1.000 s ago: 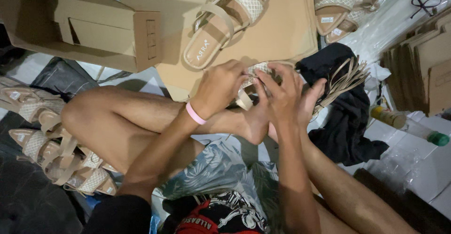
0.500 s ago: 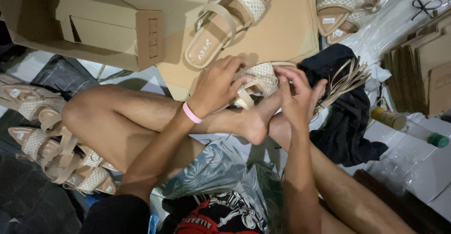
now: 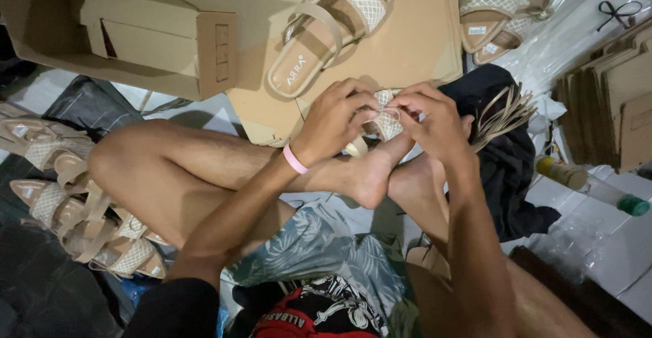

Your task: The person sits on the floor and threads a beige strap through the upper part of a beige sandal. They pull the strap through and adjust it by hand while surrounded by other sandals and cardboard boxes.

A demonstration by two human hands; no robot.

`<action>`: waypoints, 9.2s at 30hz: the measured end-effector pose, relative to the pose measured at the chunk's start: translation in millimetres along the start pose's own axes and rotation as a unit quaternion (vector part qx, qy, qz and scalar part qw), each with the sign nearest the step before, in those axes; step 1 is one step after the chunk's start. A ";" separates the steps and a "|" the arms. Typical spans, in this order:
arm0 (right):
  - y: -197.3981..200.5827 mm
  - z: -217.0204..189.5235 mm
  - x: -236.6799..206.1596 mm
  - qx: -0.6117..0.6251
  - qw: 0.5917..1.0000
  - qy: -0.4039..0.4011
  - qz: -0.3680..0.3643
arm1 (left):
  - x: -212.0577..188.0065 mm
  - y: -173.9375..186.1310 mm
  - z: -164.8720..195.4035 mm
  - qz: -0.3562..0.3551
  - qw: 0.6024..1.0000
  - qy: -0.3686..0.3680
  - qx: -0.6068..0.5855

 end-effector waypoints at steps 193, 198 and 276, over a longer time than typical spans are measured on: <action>-52.0 -60.9 -23.1 -0.186 0.936 -0.195 0.227 | 35.9 12.0 8.0 0.009 0.987 0.160 -0.025; -51.2 -58.2 -27.6 -0.166 0.947 -0.184 0.204 | 34.5 8.6 10.5 0.059 0.994 0.089 0.001; 16.2 -51.9 31.0 -0.090 0.995 0.045 0.007 | -3.5 34.2 26.9 -0.007 0.986 -0.037 0.161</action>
Point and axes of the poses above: each hand's wrist, its own x-axis towards the middle knuckle, its own y-axis out of the back of the hand, z = x × y, the point moved 2 cm from there along x, towards the middle knuckle, and after that the axes turned 3 degrees about -x, right-handed, at the moved point
